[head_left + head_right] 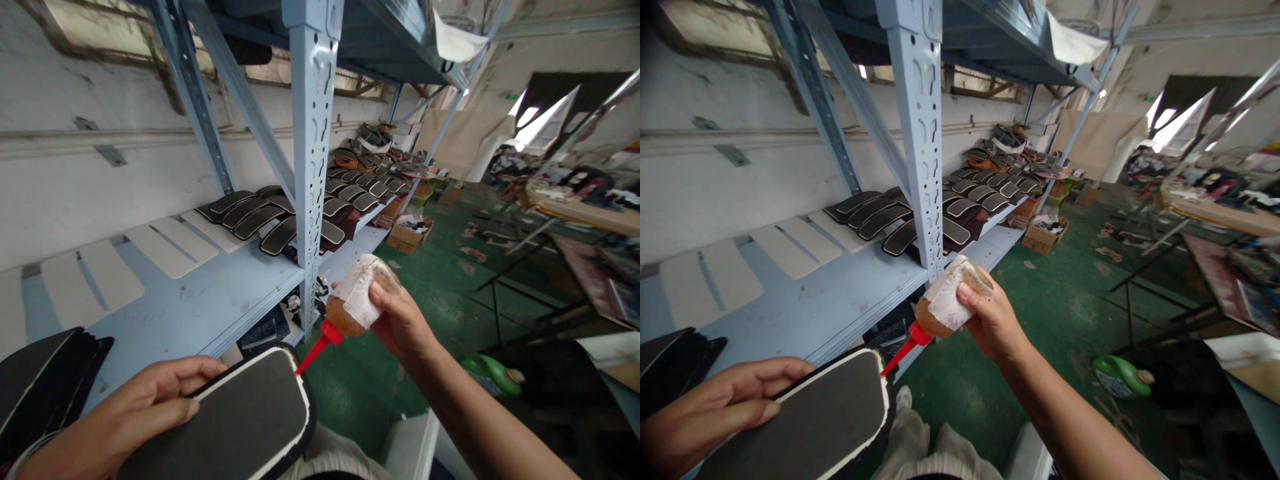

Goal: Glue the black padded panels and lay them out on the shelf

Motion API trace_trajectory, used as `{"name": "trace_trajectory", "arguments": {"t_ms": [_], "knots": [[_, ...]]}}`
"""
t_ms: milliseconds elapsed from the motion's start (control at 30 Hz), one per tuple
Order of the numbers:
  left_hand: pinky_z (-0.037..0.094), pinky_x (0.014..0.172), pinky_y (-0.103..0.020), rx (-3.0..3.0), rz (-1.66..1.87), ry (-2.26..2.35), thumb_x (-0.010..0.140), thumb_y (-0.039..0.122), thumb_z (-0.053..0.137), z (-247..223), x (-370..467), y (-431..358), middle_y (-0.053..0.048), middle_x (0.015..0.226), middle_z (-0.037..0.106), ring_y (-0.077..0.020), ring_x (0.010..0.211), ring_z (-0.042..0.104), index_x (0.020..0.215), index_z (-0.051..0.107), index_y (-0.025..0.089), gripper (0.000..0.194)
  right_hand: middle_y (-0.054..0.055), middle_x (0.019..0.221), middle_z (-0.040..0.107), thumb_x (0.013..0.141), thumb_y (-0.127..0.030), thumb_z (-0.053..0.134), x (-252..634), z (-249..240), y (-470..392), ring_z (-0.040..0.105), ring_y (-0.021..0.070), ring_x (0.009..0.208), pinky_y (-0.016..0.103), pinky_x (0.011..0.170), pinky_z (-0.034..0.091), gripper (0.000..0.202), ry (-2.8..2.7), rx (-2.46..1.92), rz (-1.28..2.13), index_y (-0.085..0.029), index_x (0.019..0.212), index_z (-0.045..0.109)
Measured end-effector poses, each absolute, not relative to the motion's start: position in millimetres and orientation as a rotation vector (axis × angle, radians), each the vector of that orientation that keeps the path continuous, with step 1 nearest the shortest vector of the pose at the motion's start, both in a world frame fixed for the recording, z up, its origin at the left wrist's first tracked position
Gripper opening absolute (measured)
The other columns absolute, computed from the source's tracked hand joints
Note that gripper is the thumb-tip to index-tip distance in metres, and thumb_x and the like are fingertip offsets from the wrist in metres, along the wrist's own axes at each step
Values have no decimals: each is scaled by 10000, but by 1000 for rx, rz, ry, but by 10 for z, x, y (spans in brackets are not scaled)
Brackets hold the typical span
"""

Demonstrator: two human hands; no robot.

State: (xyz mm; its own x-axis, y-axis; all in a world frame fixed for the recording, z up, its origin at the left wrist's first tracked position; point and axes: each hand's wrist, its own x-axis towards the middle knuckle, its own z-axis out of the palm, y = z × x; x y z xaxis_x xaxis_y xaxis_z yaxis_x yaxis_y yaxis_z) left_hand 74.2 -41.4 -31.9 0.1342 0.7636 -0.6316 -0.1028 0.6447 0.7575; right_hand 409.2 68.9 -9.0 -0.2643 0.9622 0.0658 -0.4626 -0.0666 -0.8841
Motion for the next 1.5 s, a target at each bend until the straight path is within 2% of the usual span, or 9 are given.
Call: {"name": "trace_trajectory", "arguments": {"t_ms": [133,367,467,533,667,833,933,1167,1500], "knots": [[586,726,-336,713,628,1282,666,315,832,-334,710,-428,-34,974,809,-297,854,744,1011,768,304,351,74,935,728,742,-396,759,4112,-125,662,685,255,810,376,751,572,388,-1018,-669,1605,-220,1069,647],[582,773,-378,668,693,1268,698,285,801,-360,697,-427,-45,1025,802,-314,891,738,1058,752,307,364,63,910,711,740,-396,775,4141,-127,629,674,235,767,359,731,574,363,-968,-650,1596,-211,1033,666],[584,811,-405,626,729,1274,675,250,820,-372,725,-420,-33,1021,808,-335,929,737,1026,750,311,363,53,837,699,763,-404,761,4141,-121,610,609,182,598,316,582,552,347,-957,-661,1576,-209,1037,675],[584,824,-418,579,789,1280,672,226,821,-380,763,-424,-17,999,813,-342,942,738,1018,738,319,368,35,765,674,766,-409,760,4136,-128,606,534,151,507,278,469,488,342,-937,-678,1556,-214,1037,683],[588,784,-430,512,834,1237,707,200,791,-388,855,-435,-20,957,814,-335,879,749,1024,709,320,349,24,732,659,756,-403,772,4120,-163,632,479,131,465,238,377,384,329,-863,-700,1526,-219,1017,690],[563,825,-490,490,843,1140,789,176,719,-415,919,-415,-39,971,810,-324,851,744,1062,671,314,310,-4,689,633,711,-391,821,4098,-217,695,534,131,506,215,386,413,328,-705,-774,1473,-213,948,681],[561,826,-480,476,852,1139,799,158,714,-425,955,-385,-25,949,809,-304,838,745,1072,649,313,321,-10,715,644,692,-377,841,4081,-245,711,552,127,534,207,402,421,338,-664,-791,1435,-212,934,674],[592,748,-447,462,868,1138,760,148,757,-311,1092,-343,-29,851,801,-285,755,754,1036,640,279,327,5,762,665,696,-378,834,4032,-332,672,562,144,562,233,440,446,331,-652,-827,1427,-216,933,669],[602,774,-395,443,949,1242,696,157,822,-233,1196,-261,-51,921,797,-267,823,753,1054,624,234,416,9,787,647,739,-383,798,3948,-435,557,548,165,584,254,457,437,289,-686,-823,1474,-242,956,668]]}}
